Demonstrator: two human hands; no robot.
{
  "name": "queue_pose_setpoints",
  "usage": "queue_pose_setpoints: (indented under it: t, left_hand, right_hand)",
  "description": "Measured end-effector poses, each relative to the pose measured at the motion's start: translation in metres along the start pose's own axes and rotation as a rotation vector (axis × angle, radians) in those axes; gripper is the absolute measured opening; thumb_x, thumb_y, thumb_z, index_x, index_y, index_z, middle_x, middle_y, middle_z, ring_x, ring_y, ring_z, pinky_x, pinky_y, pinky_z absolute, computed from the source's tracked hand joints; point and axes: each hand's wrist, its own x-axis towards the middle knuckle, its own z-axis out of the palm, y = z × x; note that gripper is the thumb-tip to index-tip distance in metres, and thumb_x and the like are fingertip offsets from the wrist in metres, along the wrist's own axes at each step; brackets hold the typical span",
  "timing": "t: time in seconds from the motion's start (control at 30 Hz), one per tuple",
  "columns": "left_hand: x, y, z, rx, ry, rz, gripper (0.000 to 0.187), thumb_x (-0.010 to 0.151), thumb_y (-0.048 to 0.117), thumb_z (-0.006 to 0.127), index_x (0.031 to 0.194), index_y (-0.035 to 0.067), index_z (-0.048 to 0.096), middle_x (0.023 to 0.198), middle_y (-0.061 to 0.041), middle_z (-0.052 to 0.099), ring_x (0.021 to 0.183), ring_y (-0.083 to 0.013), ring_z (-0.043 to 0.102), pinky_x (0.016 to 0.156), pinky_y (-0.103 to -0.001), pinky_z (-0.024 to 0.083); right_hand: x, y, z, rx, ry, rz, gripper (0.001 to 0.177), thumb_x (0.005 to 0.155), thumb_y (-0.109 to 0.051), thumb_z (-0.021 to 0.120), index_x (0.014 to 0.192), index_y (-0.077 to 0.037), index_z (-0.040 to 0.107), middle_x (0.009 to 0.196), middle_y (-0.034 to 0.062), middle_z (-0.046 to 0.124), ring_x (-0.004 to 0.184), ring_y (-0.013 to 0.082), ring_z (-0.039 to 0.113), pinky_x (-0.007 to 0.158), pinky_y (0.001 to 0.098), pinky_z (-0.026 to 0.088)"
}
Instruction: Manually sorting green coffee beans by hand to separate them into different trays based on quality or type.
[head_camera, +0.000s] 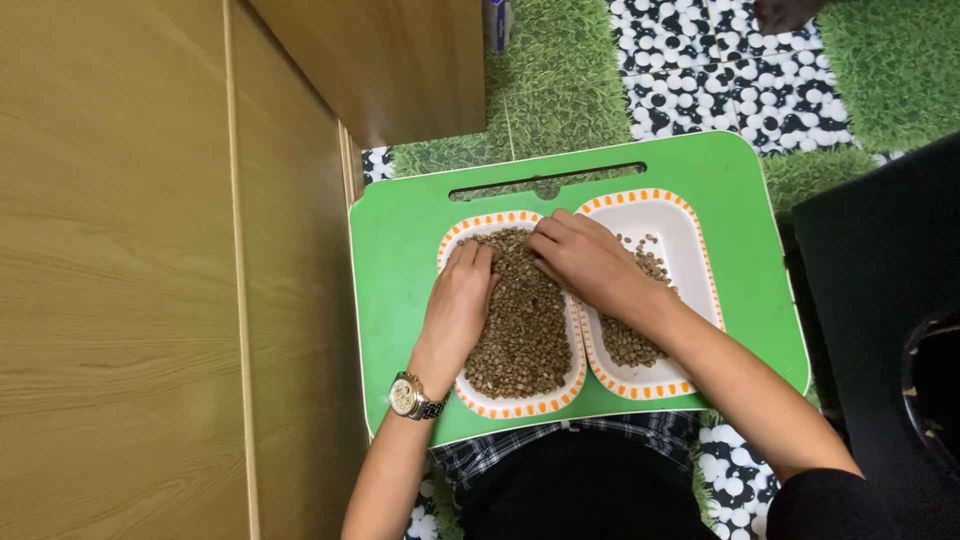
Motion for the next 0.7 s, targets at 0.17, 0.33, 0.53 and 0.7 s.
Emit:
queue_pose_setpoints:
  t: [0.17,0.33,0.53,0.7]
  left_hand:
    - [-0.001,0.000,-0.007,-0.031,0.001,0.009,0.023,0.092,0.006,0.069,0.113,0.000,0.062,0.097,-0.010,0.058,0.100,-0.0304,0.062,0.086,-0.038,0.054]
    - [0.000,0.003,-0.010,-0.026,0.008,0.035,0.021,0.091,0.002,0.069,0.110,-0.002,0.063,0.096,-0.013,0.059,0.099,-0.0327,0.062,0.085,-0.041,0.054]
    - [0.001,-0.001,-0.003,0.068,0.024,0.064,0.018,0.090,0.002,0.070,0.106,-0.003,0.063,0.094,-0.012,0.056,0.098,-0.0322,0.061,0.082,-0.040,0.054]
    - [0.002,-0.004,0.003,0.148,0.033,0.089,0.020,0.087,0.000,0.073,0.105,-0.003,0.065,0.096,-0.012,0.056,0.098,-0.0301,0.059,0.078,-0.038,0.052]
  right_hand:
    - [0.007,-0.003,0.007,-0.091,-0.029,-0.031,0.014,0.090,-0.018,0.072,0.097,-0.009,0.064,0.094,0.0011,0.060,0.092,0.0205,0.057,0.073,0.0321,0.047]
    - [0.008,0.003,0.017,-0.088,-0.044,-0.040,0.011,0.094,-0.019,0.070,0.098,-0.010,0.065,0.091,0.0000,0.059,0.090,0.0189,0.056,0.071,0.0315,0.045]
    - [0.008,0.002,0.015,-0.075,-0.063,-0.022,0.012,0.096,-0.022,0.070,0.099,-0.011,0.067,0.092,-0.0007,0.063,0.091,0.0177,0.057,0.073,0.0300,0.046]
    - [0.010,-0.001,0.011,0.035,-0.056,-0.001,0.010,0.098,-0.018,0.068,0.097,-0.008,0.068,0.090,0.0022,0.064,0.089,0.0194,0.058,0.074,0.0302,0.047]
